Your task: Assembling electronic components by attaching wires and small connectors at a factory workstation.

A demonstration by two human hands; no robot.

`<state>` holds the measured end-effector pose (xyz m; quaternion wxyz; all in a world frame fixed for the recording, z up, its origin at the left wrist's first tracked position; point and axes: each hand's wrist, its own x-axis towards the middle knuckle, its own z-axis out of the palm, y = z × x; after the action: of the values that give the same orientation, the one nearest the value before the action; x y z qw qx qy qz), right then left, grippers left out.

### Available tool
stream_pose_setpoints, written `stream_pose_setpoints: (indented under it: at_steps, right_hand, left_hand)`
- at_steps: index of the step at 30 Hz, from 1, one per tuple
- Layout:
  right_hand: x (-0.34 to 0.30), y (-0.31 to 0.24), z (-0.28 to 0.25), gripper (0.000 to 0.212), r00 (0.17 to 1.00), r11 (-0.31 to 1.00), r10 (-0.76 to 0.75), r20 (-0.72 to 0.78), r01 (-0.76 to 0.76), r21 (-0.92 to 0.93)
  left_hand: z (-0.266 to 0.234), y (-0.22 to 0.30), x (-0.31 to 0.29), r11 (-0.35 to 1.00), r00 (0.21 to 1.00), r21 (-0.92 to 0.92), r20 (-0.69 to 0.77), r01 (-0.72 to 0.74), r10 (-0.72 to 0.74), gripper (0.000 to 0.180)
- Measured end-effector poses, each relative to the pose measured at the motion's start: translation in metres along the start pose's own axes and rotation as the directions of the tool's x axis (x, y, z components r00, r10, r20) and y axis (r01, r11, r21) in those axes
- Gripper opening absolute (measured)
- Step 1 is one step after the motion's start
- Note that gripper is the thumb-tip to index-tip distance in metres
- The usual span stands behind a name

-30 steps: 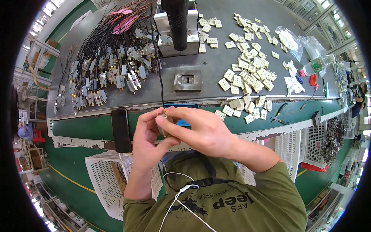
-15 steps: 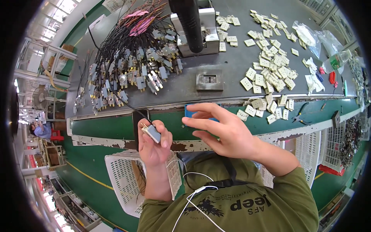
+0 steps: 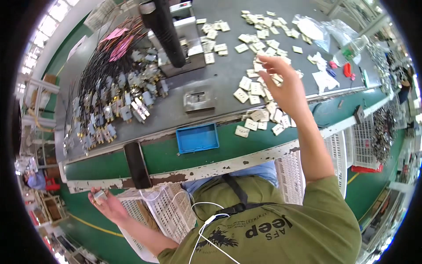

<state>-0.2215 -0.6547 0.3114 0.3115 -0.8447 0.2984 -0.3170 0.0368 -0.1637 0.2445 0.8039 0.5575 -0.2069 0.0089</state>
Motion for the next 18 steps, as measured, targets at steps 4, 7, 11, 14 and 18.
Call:
stream_pose_setpoints:
  at_steps: [4, 7, 11, 14, 18]
  right_hand:
    - [-0.007, 0.04, 0.015, 0.031, 0.954, 0.945, -0.062, 0.295, 0.15, -0.289]
    - [-0.006, 0.049, 0.028, 0.03, 0.946, 0.873, -0.092, 0.311, 0.227, -0.432]
    - [0.008, 0.045, 0.048, 0.033, 0.936, 0.848, -0.093, 0.34, 0.253, -0.465]
    - [0.008, 0.048, 0.042, 0.032, 0.956, 0.879, -0.043, 0.291, 0.175, -0.443]
    - [0.013, 0.046, 0.031, 0.025, 0.973, 0.954, 0.11, 0.205, -0.046, -0.296]
  left_hand:
    - [-0.077, -0.025, -0.027, 0.928, 0.938, 0.332, -0.343, 0.166, -0.045, 0.045]
    - [-0.155, -0.071, -0.077, 0.937, 0.753, 0.065, -0.616, 0.343, -0.233, 0.046]
    - [-0.273, -0.107, -0.165, 0.408, 0.823, 0.714, -0.5, 0.568, -0.27, 0.049]
    - [-0.213, -0.111, -0.161, 0.258, 0.697, 0.65, -0.634, 0.715, -0.336, 0.047]
    - [-0.102, -0.068, -0.122, 0.388, 0.269, 0.088, -0.856, 0.917, -0.441, 0.045]
